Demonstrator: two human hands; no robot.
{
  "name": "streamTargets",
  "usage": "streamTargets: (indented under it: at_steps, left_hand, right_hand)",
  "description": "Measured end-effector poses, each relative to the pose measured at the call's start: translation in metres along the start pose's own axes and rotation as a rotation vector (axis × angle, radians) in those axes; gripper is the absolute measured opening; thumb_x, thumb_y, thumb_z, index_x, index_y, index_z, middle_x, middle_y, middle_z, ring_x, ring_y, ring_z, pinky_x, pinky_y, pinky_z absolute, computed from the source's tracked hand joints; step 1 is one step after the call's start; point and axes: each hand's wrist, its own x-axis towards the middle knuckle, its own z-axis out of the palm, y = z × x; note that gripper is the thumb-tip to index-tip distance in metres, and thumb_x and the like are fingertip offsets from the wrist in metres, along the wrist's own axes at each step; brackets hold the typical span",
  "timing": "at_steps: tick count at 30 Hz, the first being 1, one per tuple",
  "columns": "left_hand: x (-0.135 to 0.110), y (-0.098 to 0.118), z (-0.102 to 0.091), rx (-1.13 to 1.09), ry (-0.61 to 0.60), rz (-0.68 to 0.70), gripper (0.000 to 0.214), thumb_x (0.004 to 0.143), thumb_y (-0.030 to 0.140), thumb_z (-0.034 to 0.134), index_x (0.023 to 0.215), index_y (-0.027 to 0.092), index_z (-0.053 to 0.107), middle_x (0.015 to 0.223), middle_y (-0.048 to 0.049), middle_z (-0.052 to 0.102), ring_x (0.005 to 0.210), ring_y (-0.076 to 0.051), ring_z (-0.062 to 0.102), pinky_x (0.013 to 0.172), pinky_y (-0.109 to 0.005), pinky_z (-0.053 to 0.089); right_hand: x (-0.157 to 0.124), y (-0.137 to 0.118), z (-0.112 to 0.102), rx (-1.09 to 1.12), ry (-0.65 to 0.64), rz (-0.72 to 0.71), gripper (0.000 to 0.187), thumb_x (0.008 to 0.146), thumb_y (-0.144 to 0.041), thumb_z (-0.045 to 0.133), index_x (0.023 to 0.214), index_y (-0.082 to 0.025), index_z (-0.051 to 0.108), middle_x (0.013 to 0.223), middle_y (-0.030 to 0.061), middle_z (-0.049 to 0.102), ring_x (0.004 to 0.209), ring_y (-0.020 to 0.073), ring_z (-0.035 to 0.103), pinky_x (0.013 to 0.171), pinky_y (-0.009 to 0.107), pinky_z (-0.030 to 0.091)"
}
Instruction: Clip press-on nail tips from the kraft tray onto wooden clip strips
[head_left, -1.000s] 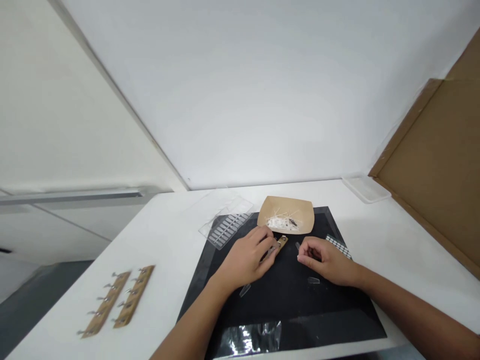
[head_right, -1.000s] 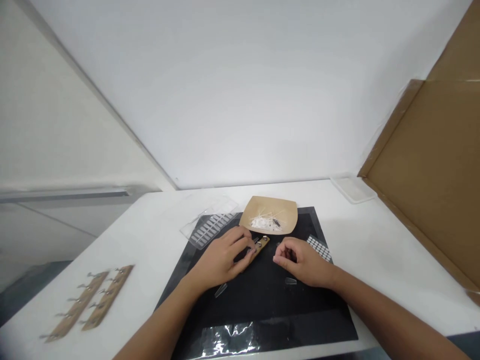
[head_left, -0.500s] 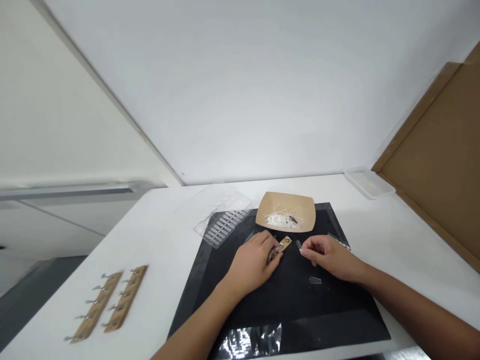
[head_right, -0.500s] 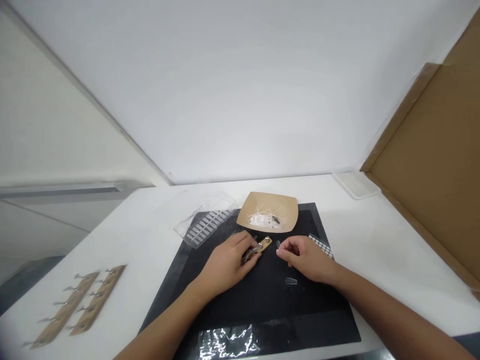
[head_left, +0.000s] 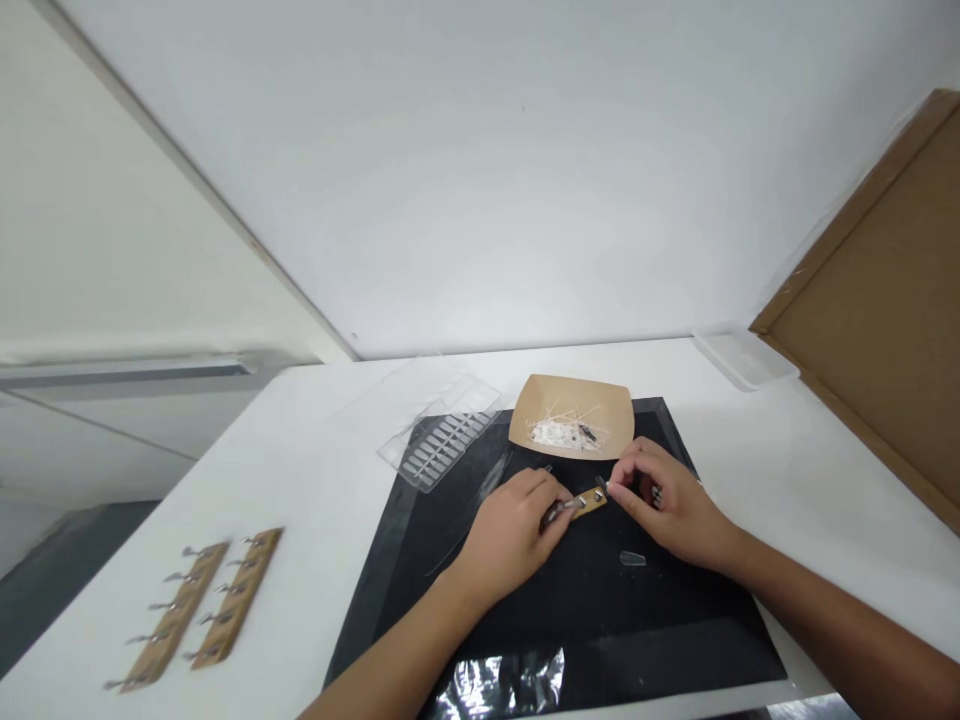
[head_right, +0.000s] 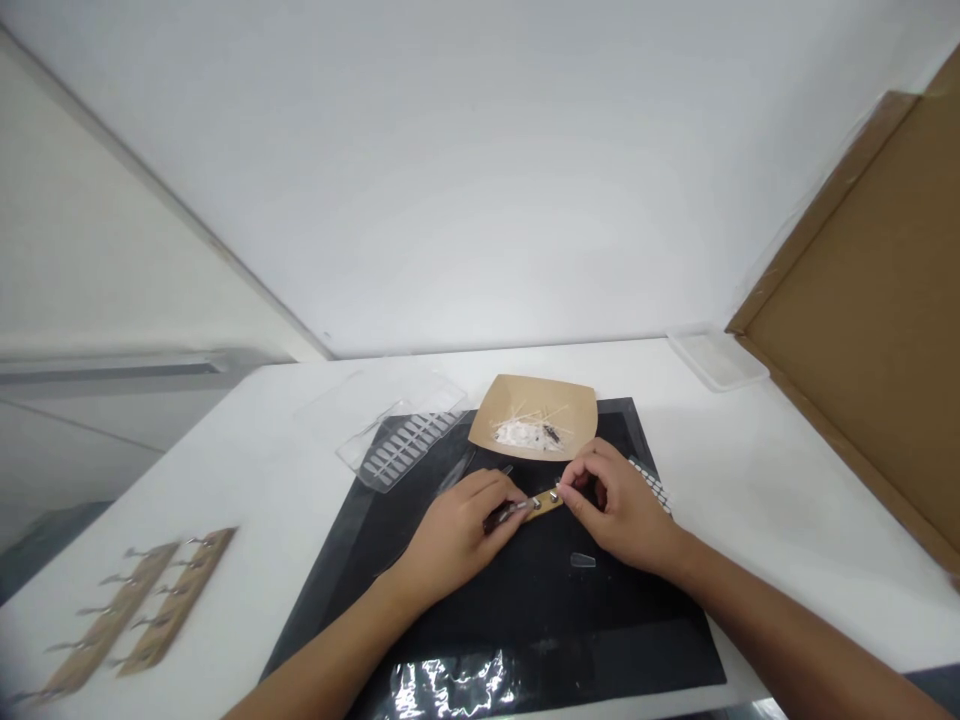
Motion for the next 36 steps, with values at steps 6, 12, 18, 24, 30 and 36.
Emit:
streamTargets:
  at_steps: [6,12,18,24,30,36]
  left_hand:
    - [0.001,0.000,0.000,-0.034,-0.010,0.014,0.015,0.104,0.027,0.058,0.099,0.021,0.070,0.096,-0.0053,0.070,0.092,-0.019,0.064,0.083,-0.031,0.053]
    - [0.001,0.000,0.000,-0.082,-0.029,0.026,0.016,0.104,0.024,0.056,0.106,0.021,0.072,0.101,-0.0062,0.071,0.097,-0.020,0.063,0.088,-0.034,0.053]
    - [0.002,0.007,0.001,-0.068,-0.020,0.047,0.013,0.098,0.023,0.064,0.110,0.021,0.069,0.105,-0.0064,0.069,0.099,-0.021,0.062,0.090,-0.035,0.053]
    - [0.003,0.008,0.011,-0.088,0.048,0.065,0.008,0.099,0.023,0.064,0.104,0.021,0.070,0.100,-0.0061,0.070,0.095,-0.021,0.063,0.086,-0.035,0.053]
    - [0.003,0.002,0.021,-0.163,0.107,0.044,0.007,0.099,0.021,0.065,0.101,0.021,0.072,0.094,-0.0050,0.072,0.092,-0.020,0.065,0.084,-0.033,0.053]
    - [0.002,0.003,0.023,-0.167,0.124,0.019,0.011,0.097,0.019,0.066,0.104,0.022,0.074,0.095,-0.0048,0.074,0.093,-0.021,0.065,0.087,-0.036,0.052]
  right_hand:
    - [0.000,0.003,0.006,-0.010,-0.095,-0.159,0.008,0.098,-0.027,0.065,0.104,-0.024,0.060,0.108,0.0060,0.063,0.093,0.0198,0.059,0.078,0.033,0.050]
    - [0.001,0.006,0.009,-0.037,-0.070,-0.152,0.019,0.097,-0.025,0.066,0.114,-0.024,0.058,0.107,0.0066,0.063,0.094,0.0210,0.060,0.080,0.035,0.050]
    - [0.002,0.010,0.005,0.017,-0.026,-0.044,0.013,0.096,-0.028,0.068,0.106,-0.023,0.062,0.097,0.0029,0.063,0.082,0.0167,0.057,0.076,0.032,0.050]
    - [0.002,0.003,0.004,0.159,-0.089,0.136,0.021,0.097,-0.042,0.068,0.094,-0.021,0.071,0.083,0.0009,0.063,0.071,0.0149,0.055,0.065,0.028,0.046]
    - [0.002,-0.013,0.004,0.211,-0.196,0.334,0.023,0.094,-0.042,0.068,0.089,-0.020,0.074,0.073,-0.0002,0.067,0.062,0.0143,0.061,0.058,0.026,0.046]
    - [0.000,-0.019,0.012,0.207,-0.251,0.392,0.021,0.096,-0.039,0.065,0.089,-0.020,0.072,0.074,0.0007,0.073,0.066,0.0169,0.071,0.059,0.026,0.049]
